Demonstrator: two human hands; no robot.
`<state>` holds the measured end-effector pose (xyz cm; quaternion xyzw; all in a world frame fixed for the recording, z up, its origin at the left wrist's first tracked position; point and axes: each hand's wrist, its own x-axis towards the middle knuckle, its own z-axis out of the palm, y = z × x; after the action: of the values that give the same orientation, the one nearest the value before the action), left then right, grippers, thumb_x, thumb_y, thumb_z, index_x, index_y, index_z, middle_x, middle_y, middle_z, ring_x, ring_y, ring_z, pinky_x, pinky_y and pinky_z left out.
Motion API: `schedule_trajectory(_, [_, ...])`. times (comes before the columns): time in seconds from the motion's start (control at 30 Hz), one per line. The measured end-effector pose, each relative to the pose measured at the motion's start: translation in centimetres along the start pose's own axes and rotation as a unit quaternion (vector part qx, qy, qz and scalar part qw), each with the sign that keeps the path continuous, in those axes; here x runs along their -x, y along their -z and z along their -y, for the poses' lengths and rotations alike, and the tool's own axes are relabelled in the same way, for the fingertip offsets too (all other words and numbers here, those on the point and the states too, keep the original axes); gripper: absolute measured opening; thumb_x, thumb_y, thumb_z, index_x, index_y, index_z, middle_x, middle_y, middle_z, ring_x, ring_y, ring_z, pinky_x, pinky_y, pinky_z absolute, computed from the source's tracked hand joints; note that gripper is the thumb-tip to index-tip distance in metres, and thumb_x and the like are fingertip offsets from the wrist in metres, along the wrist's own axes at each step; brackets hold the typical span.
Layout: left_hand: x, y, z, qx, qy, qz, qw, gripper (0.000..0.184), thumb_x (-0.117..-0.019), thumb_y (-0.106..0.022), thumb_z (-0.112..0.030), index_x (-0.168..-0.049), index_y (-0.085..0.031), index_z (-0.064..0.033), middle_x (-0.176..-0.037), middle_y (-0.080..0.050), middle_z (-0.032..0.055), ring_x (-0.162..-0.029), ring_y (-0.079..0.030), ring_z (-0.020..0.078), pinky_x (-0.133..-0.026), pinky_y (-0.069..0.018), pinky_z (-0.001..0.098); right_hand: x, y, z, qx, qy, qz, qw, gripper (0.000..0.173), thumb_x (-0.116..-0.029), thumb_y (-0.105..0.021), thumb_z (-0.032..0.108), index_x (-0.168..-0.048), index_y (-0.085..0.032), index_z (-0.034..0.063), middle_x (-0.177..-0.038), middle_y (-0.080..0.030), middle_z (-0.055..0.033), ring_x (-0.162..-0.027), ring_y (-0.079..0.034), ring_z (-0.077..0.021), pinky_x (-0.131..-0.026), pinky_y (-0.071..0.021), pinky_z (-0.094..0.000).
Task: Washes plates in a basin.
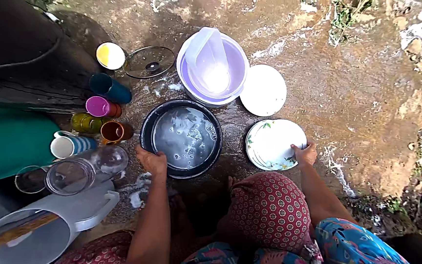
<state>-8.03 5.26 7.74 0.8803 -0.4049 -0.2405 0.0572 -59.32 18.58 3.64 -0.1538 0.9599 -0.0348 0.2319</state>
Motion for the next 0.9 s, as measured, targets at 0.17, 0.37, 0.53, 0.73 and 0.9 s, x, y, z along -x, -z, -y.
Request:
schedule_trajectory(0.17, [-0.3, -0.3, 0.4, 0.029, 0.016, 0.007, 0.999, 0.09, -0.0883, -0.072, -0.007, -0.161, -0.019, -0.0002, -0.152, -0.038, 0.0351, -0.139, -0.045, 0.0487, -0.112, -0.041, 0.0587, 2.9, 6.3, -0.4, -0.084, 0.138, -0.067, 0.985, 0.064, -0.0907, -0.078, 0.018, -0.14, -0.048, -0.009, -0.128, -0.06, -0.0349, -0.122, -0.058, -0.0473, -0.104, -0.0432, -0.0602])
schedule_trajectory(0.37, [1.6, -0.4, -0.7, 0.034, -0.026, -0.038, 0.998, 0.087, -0.0911, -0.069, -0.013, -0.162, -0.021, -0.0013, -0.163, -0.02, 0.0342, -0.149, -0.022, 0.0547, -0.113, -0.0244, 0.0722, 8.7, 11.3, 0.3, -0.079, 0.354, -0.166, 0.917, 0.043, -0.096, -0.069, 0.011, -0.121, -0.052, -0.0194, -0.102, -0.063, -0.0394, -0.092, -0.067, -0.0456, -0.087, -0.0513, -0.0552])
schedule_trajectory(0.53, [5.9, -1.5, -4.3, 0.258, -0.306, 0.121, 0.908, 0.067, -0.1027, -0.056, -0.027, -0.155, -0.033, 0.0069, -0.15, -0.049, 0.0278, -0.139, -0.049, 0.0382, -0.115, -0.0402, 0.0514, 13.9, 9.0, 7.8, -0.321, 0.346, -0.021, 0.881, 0.047, -0.0876, -0.071, 0.001, -0.12, -0.04, -0.0126, -0.105, -0.055, -0.0119, -0.095, -0.059, 0.0019, -0.087, -0.0507, -0.017])
schedule_trajectory(0.73, [8.3, 0.6, -7.3, 0.538, -0.007, 0.169, 0.826, 0.045, -0.1125, -0.038, -0.028, -0.142, -0.05, 0.0028, -0.13, -0.063, 0.0174, -0.115, -0.064, 0.016, -0.103, -0.0515, 0.0382, 18.5, 0.1, 17.2, -0.271, 0.363, 0.254, 0.855, 0.05, -0.0998, -0.063, 0.006, -0.139, -0.036, -0.0065, -0.113, -0.062, -0.0213, -0.099, -0.068, -0.023, -0.09, -0.0567, -0.0399])
schedule_trajectory(0.9, [2.2, 3.3, -2.2, 0.426, -0.095, -0.129, 0.891, 0.036, -0.1082, -0.051, -0.017, -0.124, -0.061, 0.0139, -0.114, -0.068, 0.0222, -0.103, -0.065, 0.0095, -0.098, -0.0498, 0.0256, 18.0, -4.6, 20.2, 0.09, 0.631, 0.167, 0.752, 0.073, -0.1021, -0.061, 0.032, -0.157, -0.03, -0.005, -0.158, -0.038, -0.0298, -0.149, -0.029, -0.0513, -0.112, -0.0209, -0.0781])
